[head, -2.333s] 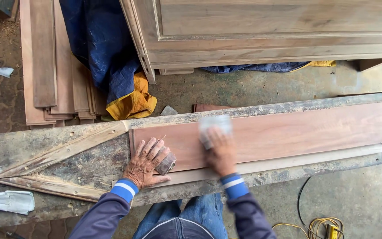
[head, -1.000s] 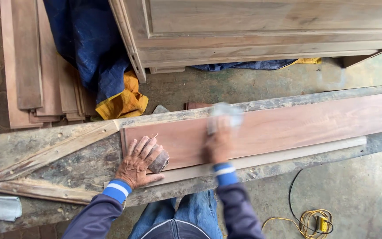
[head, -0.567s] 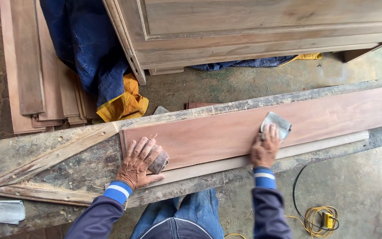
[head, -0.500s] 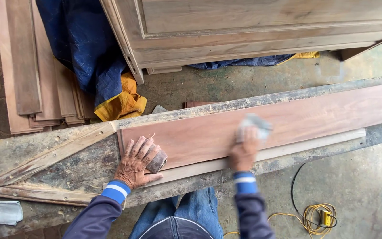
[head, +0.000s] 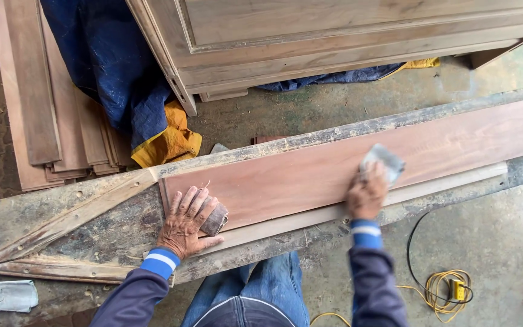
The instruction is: The recorder is sanding a wooden board using both an electric power sander and manual sandpaper.
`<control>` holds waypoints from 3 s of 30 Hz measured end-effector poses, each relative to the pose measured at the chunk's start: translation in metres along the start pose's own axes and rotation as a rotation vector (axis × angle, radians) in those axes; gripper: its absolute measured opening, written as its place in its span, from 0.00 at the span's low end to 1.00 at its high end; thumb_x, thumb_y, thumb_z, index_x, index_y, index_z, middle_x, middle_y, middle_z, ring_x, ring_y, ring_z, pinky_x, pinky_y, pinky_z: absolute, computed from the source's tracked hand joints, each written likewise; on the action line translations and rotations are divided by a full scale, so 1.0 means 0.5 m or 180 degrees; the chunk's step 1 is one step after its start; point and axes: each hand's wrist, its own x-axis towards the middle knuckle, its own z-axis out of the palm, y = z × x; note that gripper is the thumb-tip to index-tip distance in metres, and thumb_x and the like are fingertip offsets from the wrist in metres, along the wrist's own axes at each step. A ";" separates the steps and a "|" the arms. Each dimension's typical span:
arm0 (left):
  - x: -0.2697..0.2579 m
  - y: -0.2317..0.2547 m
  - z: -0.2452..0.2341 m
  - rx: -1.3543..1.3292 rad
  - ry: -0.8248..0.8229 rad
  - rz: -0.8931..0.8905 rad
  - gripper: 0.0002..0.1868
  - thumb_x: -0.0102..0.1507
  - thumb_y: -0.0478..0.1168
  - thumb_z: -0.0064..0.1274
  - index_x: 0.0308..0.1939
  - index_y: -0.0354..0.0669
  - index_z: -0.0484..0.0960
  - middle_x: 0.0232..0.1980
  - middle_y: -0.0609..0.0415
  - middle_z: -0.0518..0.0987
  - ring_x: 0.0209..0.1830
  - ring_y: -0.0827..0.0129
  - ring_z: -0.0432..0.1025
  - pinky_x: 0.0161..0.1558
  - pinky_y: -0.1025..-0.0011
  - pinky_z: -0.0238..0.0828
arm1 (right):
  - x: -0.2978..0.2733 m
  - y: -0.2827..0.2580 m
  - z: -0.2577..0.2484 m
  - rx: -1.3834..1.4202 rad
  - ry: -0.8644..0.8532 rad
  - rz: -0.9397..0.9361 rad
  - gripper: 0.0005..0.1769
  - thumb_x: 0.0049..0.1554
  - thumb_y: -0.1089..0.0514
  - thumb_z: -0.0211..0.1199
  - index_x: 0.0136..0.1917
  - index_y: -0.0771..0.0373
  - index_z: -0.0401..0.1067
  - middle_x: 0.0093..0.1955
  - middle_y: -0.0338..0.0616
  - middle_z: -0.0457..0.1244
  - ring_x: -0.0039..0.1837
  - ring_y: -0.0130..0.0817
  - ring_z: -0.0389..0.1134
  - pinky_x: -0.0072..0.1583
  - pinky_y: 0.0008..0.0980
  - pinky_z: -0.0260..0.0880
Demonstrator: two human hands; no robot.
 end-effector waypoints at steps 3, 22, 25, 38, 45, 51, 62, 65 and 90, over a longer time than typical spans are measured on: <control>0.004 -0.003 0.001 -0.0053 0.0056 0.0013 0.56 0.50 0.77 0.52 0.74 0.54 0.59 0.78 0.48 0.55 0.79 0.51 0.45 0.77 0.44 0.34 | -0.085 -0.217 -0.075 0.0627 0.0157 -0.0088 0.31 0.61 0.65 0.53 0.78 0.60 0.59 0.79 0.55 0.55 0.81 0.52 0.55 0.80 0.55 0.52; 0.003 0.002 -0.002 0.0042 0.0097 0.0048 0.56 0.50 0.78 0.51 0.73 0.54 0.60 0.78 0.48 0.55 0.79 0.49 0.45 0.77 0.44 0.34 | -0.162 -0.310 -0.195 0.1178 -0.0609 -0.0837 0.40 0.49 0.69 0.57 0.75 0.56 0.63 0.79 0.48 0.55 0.81 0.45 0.52 0.79 0.55 0.49; 0.000 0.002 0.001 0.0075 0.0049 0.0061 0.55 0.51 0.78 0.50 0.74 0.53 0.59 0.79 0.47 0.54 0.80 0.49 0.45 0.77 0.45 0.35 | -0.156 -0.195 -0.113 0.0862 -0.0234 -0.0924 0.38 0.54 0.66 0.62 0.76 0.47 0.62 0.79 0.40 0.56 0.81 0.40 0.54 0.79 0.54 0.52; 0.065 0.090 0.011 -0.0232 0.0115 -0.0475 0.56 0.54 0.75 0.50 0.76 0.46 0.56 0.81 0.42 0.51 0.82 0.44 0.41 0.78 0.46 0.36 | -0.078 -0.237 -0.148 0.1771 -0.0405 -0.0553 0.46 0.44 0.71 0.54 0.78 0.65 0.59 0.81 0.57 0.51 0.83 0.55 0.48 0.81 0.53 0.42; 0.300 0.344 0.131 -0.0392 0.0192 -0.0255 0.58 0.55 0.74 0.53 0.77 0.44 0.54 0.81 0.41 0.50 0.82 0.45 0.38 0.76 0.42 0.31 | 0.083 0.175 -0.063 0.1447 -0.0160 -0.0170 0.33 0.54 0.62 0.59 0.74 0.58 0.66 0.78 0.50 0.57 0.80 0.48 0.55 0.79 0.52 0.48; 0.524 0.517 0.203 -0.0254 0.0207 0.0278 0.57 0.53 0.74 0.54 0.76 0.46 0.55 0.80 0.43 0.52 0.81 0.45 0.42 0.76 0.43 0.36 | 0.180 0.502 0.038 0.0721 0.0092 0.0672 0.29 0.59 0.59 0.57 0.73 0.66 0.65 0.77 0.58 0.57 0.79 0.55 0.54 0.78 0.51 0.51; 0.522 0.485 0.329 0.0019 0.0895 0.0440 0.55 0.53 0.77 0.49 0.71 0.41 0.66 0.75 0.40 0.63 0.77 0.44 0.54 0.75 0.43 0.43 | 0.246 0.636 0.016 0.1963 -0.0443 -0.0800 0.45 0.46 0.65 0.60 0.78 0.56 0.61 0.81 0.46 0.54 0.83 0.43 0.53 0.81 0.48 0.48; 0.523 0.450 0.360 0.0293 0.1035 0.0608 0.54 0.55 0.81 0.44 0.67 0.41 0.69 0.68 0.36 0.70 0.71 0.41 0.61 0.72 0.42 0.46 | 0.309 0.817 0.088 0.1196 0.0241 0.0463 0.30 0.61 0.63 0.58 0.76 0.52 0.66 0.78 0.42 0.59 0.76 0.38 0.62 0.74 0.42 0.70; 0.457 0.353 0.466 0.1475 0.1691 0.1001 0.16 0.71 0.49 0.45 0.59 0.52 0.78 0.58 0.46 0.84 0.62 0.48 0.75 0.70 0.49 0.59 | 0.347 0.720 -0.013 0.1526 -0.0325 0.1054 0.36 0.56 0.64 0.52 0.78 0.57 0.61 0.77 0.53 0.57 0.76 0.50 0.59 0.75 0.47 0.59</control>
